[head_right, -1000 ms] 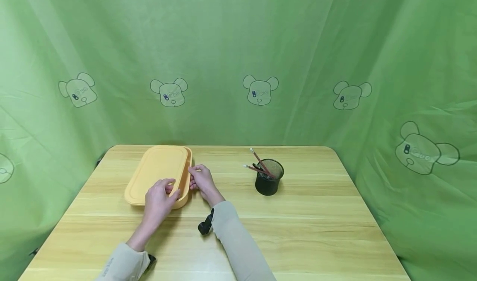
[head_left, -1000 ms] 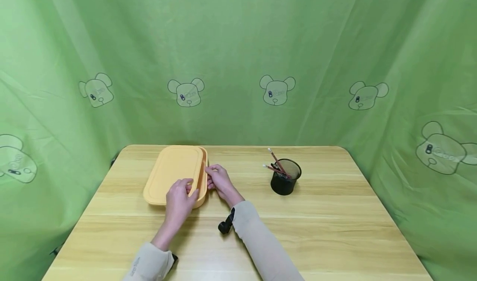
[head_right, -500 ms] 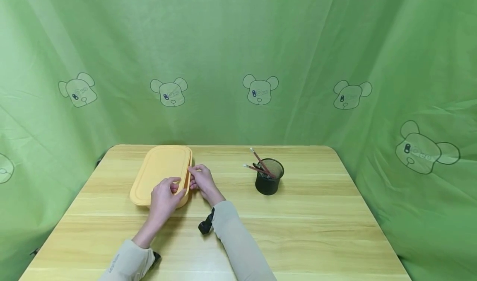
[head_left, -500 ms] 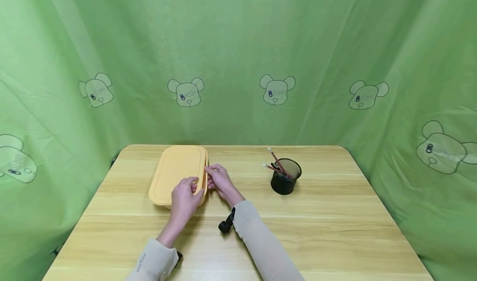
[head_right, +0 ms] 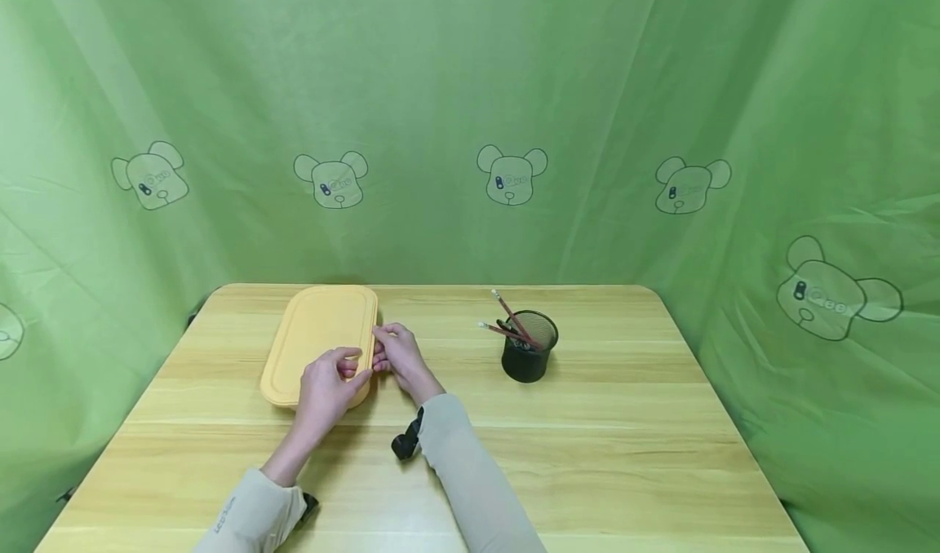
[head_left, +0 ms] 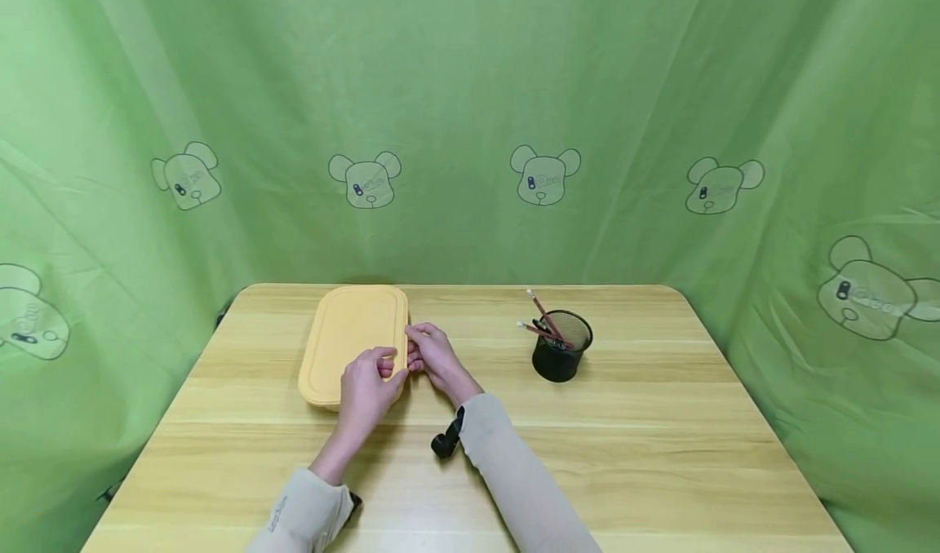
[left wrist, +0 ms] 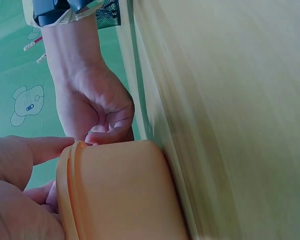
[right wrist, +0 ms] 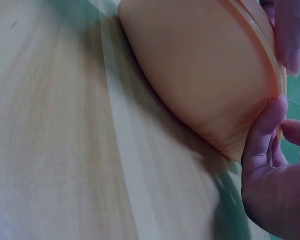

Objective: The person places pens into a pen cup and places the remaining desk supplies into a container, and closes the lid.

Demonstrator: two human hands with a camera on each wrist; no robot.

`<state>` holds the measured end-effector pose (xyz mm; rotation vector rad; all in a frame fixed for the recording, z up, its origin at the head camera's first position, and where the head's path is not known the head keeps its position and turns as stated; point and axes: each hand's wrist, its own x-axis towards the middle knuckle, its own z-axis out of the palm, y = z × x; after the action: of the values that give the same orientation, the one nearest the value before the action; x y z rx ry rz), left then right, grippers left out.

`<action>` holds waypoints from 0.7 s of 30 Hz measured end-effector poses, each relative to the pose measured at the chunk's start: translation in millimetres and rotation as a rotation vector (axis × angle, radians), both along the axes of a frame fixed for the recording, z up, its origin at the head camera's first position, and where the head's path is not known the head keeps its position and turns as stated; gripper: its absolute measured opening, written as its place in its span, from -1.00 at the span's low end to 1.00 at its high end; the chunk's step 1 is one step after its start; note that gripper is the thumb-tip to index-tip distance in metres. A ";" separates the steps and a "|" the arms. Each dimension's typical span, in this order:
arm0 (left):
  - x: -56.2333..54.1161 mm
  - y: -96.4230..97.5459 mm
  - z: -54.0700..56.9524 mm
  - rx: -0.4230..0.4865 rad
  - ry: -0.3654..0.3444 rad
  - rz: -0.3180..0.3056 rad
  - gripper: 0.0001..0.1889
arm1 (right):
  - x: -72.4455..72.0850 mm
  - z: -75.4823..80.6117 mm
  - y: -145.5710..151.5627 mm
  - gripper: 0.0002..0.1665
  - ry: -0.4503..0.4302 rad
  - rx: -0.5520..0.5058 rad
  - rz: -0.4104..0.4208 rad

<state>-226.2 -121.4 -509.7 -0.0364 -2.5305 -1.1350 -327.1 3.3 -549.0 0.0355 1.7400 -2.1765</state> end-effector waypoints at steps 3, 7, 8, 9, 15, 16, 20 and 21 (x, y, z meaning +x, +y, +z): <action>-0.1 0.2 0.0 -0.010 -0.011 -0.008 -0.62 | -0.7 -0.6 -0.1 -0.79 0.000 -0.003 -0.002; -0.5 -1.1 -1.0 -0.016 -0.012 -0.021 -0.61 | -1.5 -1.0 0.1 -0.76 0.002 0.004 0.001; -0.7 -1.5 -1.2 -0.015 -0.011 -0.026 -0.61 | -1.6 -0.9 0.2 -0.76 0.002 0.005 0.001; -0.9 -2.1 -1.4 -0.015 -0.010 -0.030 -0.61 | -2.0 -1.3 0.3 -0.75 0.002 0.006 0.001; -3.0 -5.7 -2.8 -0.021 -0.004 -0.058 -0.59 | -2.4 -1.4 1.2 -0.75 -0.001 0.008 -0.006; -3.2 -6.4 -2.9 -0.023 -0.002 -0.061 -0.59 | -2.4 -1.3 1.3 -0.75 0.000 0.010 -0.008; -2.0 -12.3 -0.7 -0.028 0.030 -0.074 -0.59 | -2.4 -0.1 1.5 -0.74 0.006 0.015 -0.013; -1.9 -15.8 1.3 -0.022 0.038 -0.077 -0.59 | -2.4 0.0 1.6 -0.73 0.008 0.016 -0.013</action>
<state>-228.1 -137.2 -508.4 -0.1616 -2.5277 -1.1242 -329.5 4.8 -549.0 0.0419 1.7668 -2.1749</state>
